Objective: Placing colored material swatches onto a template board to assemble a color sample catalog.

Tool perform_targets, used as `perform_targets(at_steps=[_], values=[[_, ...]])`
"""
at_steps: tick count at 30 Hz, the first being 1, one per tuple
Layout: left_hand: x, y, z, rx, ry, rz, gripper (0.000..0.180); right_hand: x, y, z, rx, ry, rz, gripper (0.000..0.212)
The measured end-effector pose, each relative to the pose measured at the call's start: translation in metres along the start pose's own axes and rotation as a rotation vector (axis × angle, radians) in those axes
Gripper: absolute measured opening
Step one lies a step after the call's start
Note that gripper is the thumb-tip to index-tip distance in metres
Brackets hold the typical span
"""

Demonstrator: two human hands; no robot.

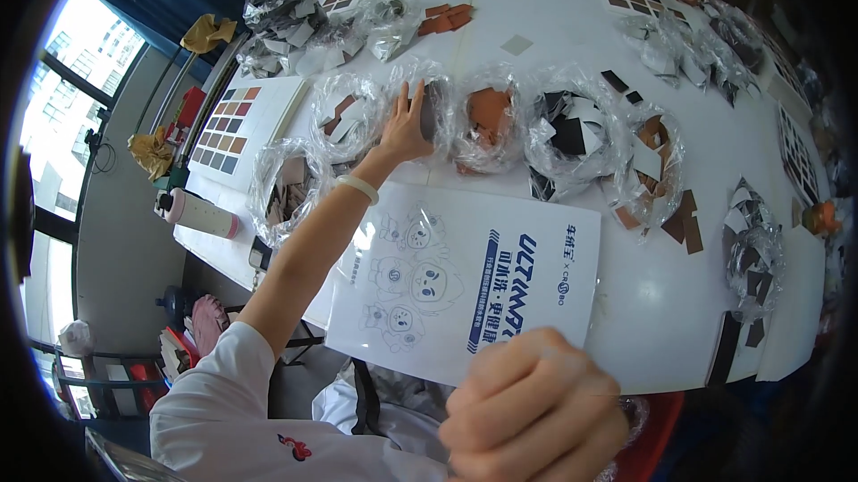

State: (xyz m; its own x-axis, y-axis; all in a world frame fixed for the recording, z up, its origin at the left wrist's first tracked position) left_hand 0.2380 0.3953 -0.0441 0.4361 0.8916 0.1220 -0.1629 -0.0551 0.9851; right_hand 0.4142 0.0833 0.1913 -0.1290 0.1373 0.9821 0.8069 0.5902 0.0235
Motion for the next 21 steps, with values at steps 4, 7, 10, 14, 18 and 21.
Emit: perform_targets(at_steps=[4, 7, 10, 14, 18, 21], values=[[-0.006, -0.012, 0.02, -0.239, -0.044, 0.211, 0.133, -0.018, 0.024, 0.073, -0.517, -0.4, 0.43, 0.026], [0.0, -0.021, -0.015, -0.261, -0.236, 0.407, 0.132, -0.049, 0.04, 0.221, -0.794, -0.801, 0.375, 0.021], [-0.013, -0.026, -0.003, -0.404, -0.109, 0.48, 0.129, -0.132, 0.082, 0.301, -1.394, -1.031, -0.167, 0.031], [-0.026, -0.01, 0.005, -0.74, 0.165, 0.377, 0.14, -0.199, 0.142, 0.281, -1.649, -1.157, -0.192, 0.034], [-0.028, -0.005, 0.003, -0.773, 0.193, 0.405, 0.136, -0.195, 0.14, 0.29, -1.675, -1.199, -0.271, 0.034], [-0.029, -0.006, -0.002, -0.856, 0.215, 0.462, 0.125, -0.179, 0.136, 0.294, -1.553, -1.234, -0.202, 0.032]])
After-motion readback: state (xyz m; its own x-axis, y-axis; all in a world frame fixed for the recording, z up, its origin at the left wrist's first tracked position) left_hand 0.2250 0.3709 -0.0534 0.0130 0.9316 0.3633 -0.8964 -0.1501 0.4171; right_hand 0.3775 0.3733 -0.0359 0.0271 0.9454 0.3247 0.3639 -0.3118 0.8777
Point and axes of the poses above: each hand's wrist, its own x-axis towards the middle knuckle, its own y-axis out of the back of the hand, z = x × y, the point moved 2 cm from there along x, towards the middle knuckle, and after that the axes turned 7 degrees about x, right-handed, at the moved point
